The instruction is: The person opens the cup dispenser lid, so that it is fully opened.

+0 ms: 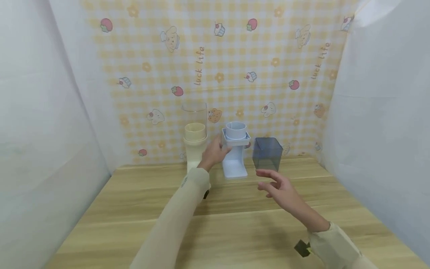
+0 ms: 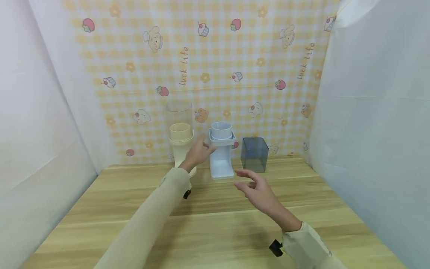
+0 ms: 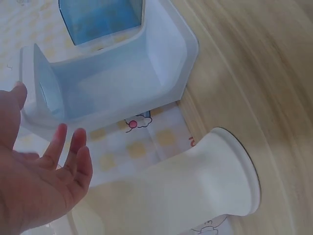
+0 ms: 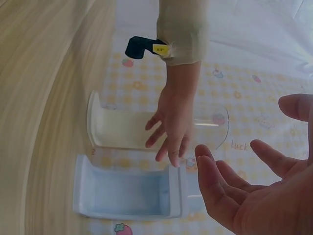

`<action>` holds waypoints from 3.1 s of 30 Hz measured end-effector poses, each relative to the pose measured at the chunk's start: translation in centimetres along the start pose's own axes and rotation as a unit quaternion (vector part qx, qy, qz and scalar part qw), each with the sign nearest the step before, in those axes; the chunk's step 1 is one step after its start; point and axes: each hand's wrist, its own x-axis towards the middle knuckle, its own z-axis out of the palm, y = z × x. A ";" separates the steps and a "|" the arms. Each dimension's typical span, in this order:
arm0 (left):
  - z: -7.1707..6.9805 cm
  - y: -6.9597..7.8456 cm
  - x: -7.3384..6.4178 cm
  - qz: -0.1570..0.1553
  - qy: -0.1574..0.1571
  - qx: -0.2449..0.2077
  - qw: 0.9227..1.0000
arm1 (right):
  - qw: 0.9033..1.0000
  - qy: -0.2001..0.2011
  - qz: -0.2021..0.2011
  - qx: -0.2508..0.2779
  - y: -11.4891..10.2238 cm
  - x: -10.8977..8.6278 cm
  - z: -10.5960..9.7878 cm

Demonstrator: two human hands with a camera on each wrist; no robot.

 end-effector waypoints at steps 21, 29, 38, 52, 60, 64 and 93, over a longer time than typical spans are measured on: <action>-3.6 -2.3 -7.5 0.020 0.025 -0.066 0.997 | 0.998 0.048 0.038 0.031 -2.4 4.1 3.5; -5.7 -2.0 -10.8 0.023 0.061 -0.120 0.991 | 0.996 0.084 0.029 0.023 -3.5 7.0 5.8; -7.7 -1.6 -13.6 0.061 0.067 -0.156 0.984 | 0.993 0.113 0.038 0.018 -3.9 11.3 7.5; -7.8 -2.1 -18.1 0.034 0.039 -0.212 0.976 | 0.992 0.120 0.004 -0.048 -6.8 18.0 9.3; -8.3 -2.5 -18.8 0.014 0.048 -0.234 0.971 | 0.990 0.116 -0.028 -0.077 -9.4 22.5 10.3; -8.6 -2.7 -19.0 -0.002 0.040 -0.235 0.971 | 0.989 0.109 -0.012 -0.096 -9.5 24.3 10.9; -10.0 -5.0 -20.0 0.015 0.025 -0.234 0.972 | 0.976 0.153 -0.046 -0.148 -5.5 26.6 14.6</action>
